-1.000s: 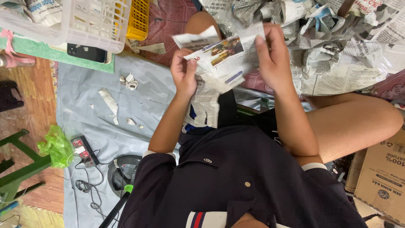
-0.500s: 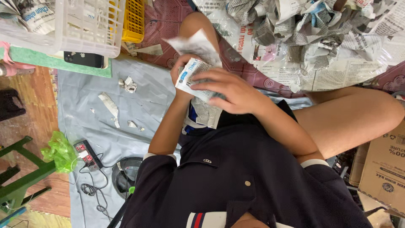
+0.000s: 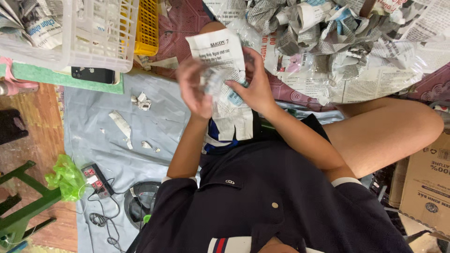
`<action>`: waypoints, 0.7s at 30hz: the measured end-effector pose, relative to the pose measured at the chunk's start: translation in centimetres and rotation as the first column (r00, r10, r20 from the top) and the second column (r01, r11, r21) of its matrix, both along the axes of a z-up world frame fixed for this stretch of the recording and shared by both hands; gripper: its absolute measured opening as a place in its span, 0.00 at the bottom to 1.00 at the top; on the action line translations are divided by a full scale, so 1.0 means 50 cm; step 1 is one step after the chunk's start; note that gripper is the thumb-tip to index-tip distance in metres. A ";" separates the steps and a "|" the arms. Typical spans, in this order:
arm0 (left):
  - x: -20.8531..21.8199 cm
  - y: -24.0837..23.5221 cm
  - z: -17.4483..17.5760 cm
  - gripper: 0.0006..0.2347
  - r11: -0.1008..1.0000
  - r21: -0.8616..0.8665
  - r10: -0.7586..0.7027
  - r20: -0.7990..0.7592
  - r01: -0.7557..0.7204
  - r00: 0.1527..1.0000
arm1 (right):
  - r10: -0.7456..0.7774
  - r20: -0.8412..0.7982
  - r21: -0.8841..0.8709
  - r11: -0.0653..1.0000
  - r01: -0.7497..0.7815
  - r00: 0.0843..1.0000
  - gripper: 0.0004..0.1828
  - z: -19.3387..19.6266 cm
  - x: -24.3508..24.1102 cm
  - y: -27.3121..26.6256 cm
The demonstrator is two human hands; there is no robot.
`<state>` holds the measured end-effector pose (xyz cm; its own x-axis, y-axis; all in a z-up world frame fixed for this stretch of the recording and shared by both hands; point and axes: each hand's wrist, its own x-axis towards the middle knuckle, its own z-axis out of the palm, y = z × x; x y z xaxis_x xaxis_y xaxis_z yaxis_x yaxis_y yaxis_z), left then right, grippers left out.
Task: The person sits on the floor and repeatedly picks up sheets of newspaper, rolls them tightly into cylindrical shapes, and places them into a white plastic basket. The person handles the newspaper by hand without using tools.
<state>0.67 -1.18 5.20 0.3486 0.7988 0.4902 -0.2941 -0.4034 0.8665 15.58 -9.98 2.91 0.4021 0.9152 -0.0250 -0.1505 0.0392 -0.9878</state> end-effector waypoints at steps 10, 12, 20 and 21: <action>-0.063 -0.008 0.011 0.21 0.924 -0.334 -0.274 -0.233 0.188 0.933 | 0.107 -0.008 0.074 0.992 -0.106 0.994 0.09 -0.035 0.050 -0.018; -0.062 0.001 0.009 0.12 0.988 -0.085 -0.152 -0.371 0.130 0.916 | 0.165 -0.087 0.179 0.973 -0.148 0.982 0.07 -0.023 0.052 -0.014; -0.100 0.058 0.065 0.12 0.864 -0.366 -0.333 0.102 0.346 0.938 | 0.257 0.294 0.116 0.946 -0.301 0.921 0.09 0.087 0.067 -0.023; -0.124 0.065 0.083 0.15 0.728 -0.563 -0.304 0.246 0.391 0.920 | 0.273 0.381 0.118 0.933 -0.339 0.883 0.11 0.107 0.061 -0.015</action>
